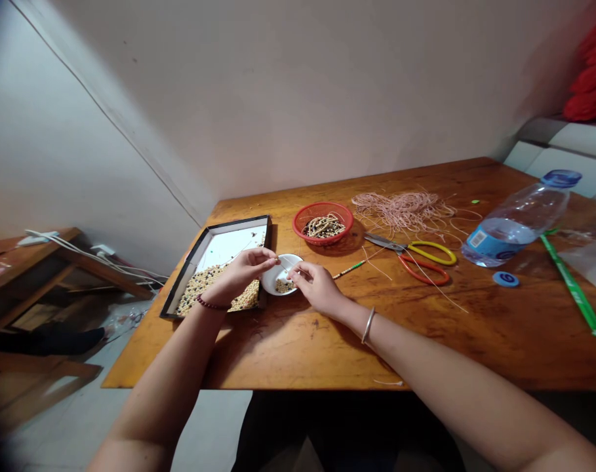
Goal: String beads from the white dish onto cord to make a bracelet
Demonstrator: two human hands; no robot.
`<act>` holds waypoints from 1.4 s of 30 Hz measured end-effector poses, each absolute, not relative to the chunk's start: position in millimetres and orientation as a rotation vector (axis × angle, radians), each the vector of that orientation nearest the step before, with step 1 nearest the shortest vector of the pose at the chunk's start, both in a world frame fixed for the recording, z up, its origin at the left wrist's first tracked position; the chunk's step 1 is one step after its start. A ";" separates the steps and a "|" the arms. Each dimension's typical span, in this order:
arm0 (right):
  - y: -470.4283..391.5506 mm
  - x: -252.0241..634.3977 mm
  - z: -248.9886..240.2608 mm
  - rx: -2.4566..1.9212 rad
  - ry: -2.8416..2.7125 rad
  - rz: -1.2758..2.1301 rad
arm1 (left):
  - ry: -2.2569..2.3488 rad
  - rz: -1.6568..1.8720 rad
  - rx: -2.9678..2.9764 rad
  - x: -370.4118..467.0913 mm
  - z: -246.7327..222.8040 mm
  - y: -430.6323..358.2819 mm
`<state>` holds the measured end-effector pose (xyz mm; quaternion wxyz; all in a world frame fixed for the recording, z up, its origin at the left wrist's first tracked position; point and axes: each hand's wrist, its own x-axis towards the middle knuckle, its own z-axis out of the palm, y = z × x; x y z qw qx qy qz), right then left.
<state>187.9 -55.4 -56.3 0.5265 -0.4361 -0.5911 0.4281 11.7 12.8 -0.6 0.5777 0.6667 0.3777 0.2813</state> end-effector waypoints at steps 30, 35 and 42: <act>-58.3 186.6 -57.5 -1.024 -1.437 1.004 | 0.786 0.475 1.736 14.3 -1.4 4.8; -57.2 185.4 -52.5 -0.999 -1.305 1.153 | 0.803 0.606 2.014 17.3 2.0 3.1; -53.9 186.0 -52.5 -0.961 -1.303 1.202 | 0.801 0.651 2.126 20.0 -0.2 1.7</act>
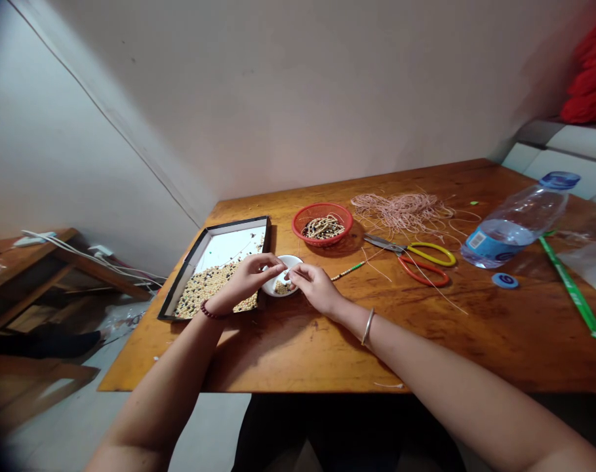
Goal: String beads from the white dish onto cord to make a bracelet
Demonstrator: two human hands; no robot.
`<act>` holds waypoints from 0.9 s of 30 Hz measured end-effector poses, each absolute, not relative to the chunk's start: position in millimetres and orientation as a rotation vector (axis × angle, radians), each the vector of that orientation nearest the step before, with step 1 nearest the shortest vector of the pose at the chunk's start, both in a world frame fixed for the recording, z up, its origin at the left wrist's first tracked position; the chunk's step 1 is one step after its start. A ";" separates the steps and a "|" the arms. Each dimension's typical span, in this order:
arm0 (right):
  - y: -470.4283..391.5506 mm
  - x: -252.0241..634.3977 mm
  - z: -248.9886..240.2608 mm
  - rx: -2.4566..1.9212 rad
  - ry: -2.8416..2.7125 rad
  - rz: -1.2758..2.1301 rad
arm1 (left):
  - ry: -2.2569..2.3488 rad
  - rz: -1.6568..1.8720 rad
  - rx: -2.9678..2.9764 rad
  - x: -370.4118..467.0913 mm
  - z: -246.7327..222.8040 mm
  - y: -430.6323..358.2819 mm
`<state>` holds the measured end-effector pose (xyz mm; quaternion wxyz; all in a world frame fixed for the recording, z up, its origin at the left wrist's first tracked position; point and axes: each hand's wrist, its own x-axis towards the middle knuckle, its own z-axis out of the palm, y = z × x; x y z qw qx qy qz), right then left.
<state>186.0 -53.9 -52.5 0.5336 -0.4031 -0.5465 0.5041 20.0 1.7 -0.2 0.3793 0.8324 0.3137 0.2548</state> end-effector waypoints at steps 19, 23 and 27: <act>-54.4 186.6 -52.8 -0.971 -1.124 1.391 | 1.960 -0.099 2.559 -28.8 -3.4 31.9; -56.1 186.9 -50.4 -0.956 -1.025 1.547 | 1.919 -0.055 2.590 -27.6 -7.0 32.6; -56.7 188.4 -48.7 -0.922 -0.915 1.662 | 1.902 -0.060 2.563 -26.1 -11.0 34.1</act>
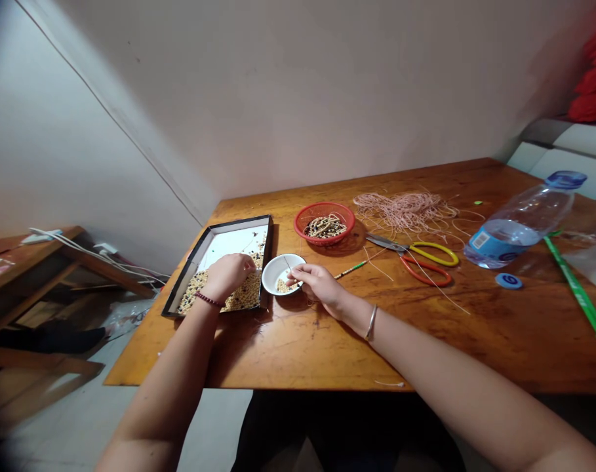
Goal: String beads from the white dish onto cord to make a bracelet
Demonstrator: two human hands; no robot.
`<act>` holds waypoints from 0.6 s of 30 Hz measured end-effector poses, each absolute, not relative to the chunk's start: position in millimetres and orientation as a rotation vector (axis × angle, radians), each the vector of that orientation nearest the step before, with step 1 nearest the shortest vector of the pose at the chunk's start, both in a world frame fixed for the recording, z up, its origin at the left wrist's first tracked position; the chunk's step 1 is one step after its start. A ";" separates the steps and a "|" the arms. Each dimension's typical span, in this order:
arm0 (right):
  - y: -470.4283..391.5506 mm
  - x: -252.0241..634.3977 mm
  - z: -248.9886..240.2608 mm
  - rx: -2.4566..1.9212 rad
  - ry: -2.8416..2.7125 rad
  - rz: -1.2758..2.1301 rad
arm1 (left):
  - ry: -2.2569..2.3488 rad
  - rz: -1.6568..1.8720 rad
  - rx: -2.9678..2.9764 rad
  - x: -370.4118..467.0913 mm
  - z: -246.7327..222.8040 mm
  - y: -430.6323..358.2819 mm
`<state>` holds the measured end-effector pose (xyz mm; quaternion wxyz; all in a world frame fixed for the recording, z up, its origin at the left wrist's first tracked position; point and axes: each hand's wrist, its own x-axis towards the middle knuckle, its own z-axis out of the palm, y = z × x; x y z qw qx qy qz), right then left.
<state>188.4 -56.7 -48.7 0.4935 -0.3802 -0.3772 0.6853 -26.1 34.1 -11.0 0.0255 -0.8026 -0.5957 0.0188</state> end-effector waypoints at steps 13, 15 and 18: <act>-55.6 192.9 -48.8 -0.893 -0.915 1.723 | -1.818 -0.447 -2.583 -20.3 -11.5 32.8; -54.1 191.0 -51.6 -0.912 -0.952 1.662 | -1.863 -0.809 -2.855 -13.1 -6.0 30.0; -53.1 187.8 -53.2 -0.938 -1.053 1.508 | -2.013 -1.118 -3.378 -2.3 0.2 23.3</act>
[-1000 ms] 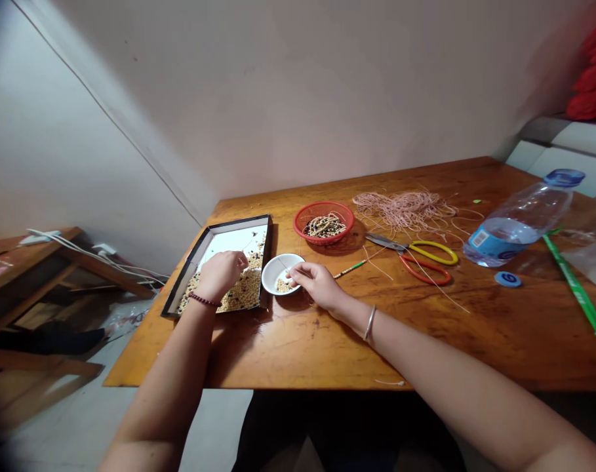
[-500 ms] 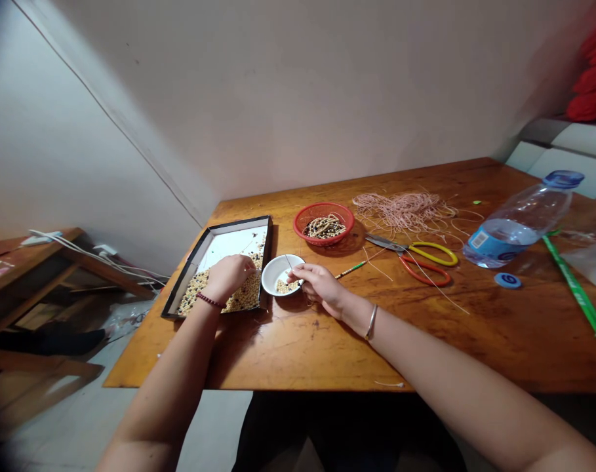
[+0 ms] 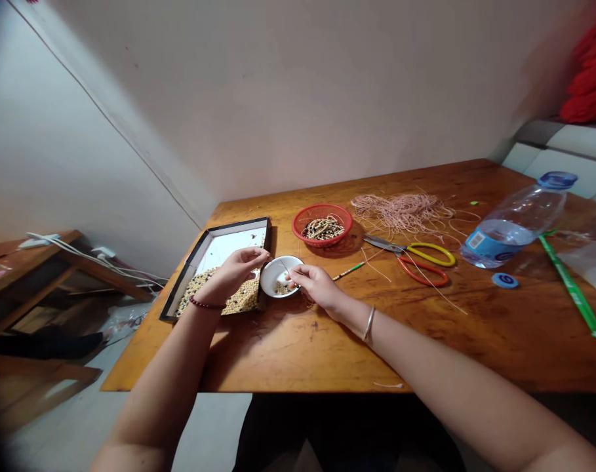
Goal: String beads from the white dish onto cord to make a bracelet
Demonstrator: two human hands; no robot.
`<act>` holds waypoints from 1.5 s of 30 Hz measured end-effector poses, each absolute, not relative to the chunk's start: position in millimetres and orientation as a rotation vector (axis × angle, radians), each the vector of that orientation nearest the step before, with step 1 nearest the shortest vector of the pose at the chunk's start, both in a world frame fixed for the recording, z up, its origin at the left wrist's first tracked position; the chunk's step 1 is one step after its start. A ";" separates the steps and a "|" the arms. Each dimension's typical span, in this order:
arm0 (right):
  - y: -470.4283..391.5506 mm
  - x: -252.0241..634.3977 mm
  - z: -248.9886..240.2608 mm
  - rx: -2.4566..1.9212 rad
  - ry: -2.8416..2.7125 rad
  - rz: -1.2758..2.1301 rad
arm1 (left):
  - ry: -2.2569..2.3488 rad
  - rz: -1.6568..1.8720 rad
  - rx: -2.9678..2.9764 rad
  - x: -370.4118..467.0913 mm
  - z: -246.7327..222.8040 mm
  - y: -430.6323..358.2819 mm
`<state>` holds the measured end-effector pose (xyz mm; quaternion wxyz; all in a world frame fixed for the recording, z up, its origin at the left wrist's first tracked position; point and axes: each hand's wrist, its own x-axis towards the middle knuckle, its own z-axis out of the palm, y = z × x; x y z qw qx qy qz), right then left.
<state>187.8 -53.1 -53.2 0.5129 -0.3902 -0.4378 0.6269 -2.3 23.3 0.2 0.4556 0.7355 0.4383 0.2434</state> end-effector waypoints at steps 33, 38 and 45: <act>-54.0 186.9 -55.3 -0.978 -1.327 1.233 | 1.959 -0.232 2.503 -38.7 7.9 30.3; -53.6 186.9 -56.5 -0.984 -1.329 1.228 | 1.941 -0.276 2.480 -36.6 4.7 31.1; -53.5 186.3 -56.0 -0.976 -1.347 1.218 | 1.942 -0.317 2.509 -32.4 4.2 29.6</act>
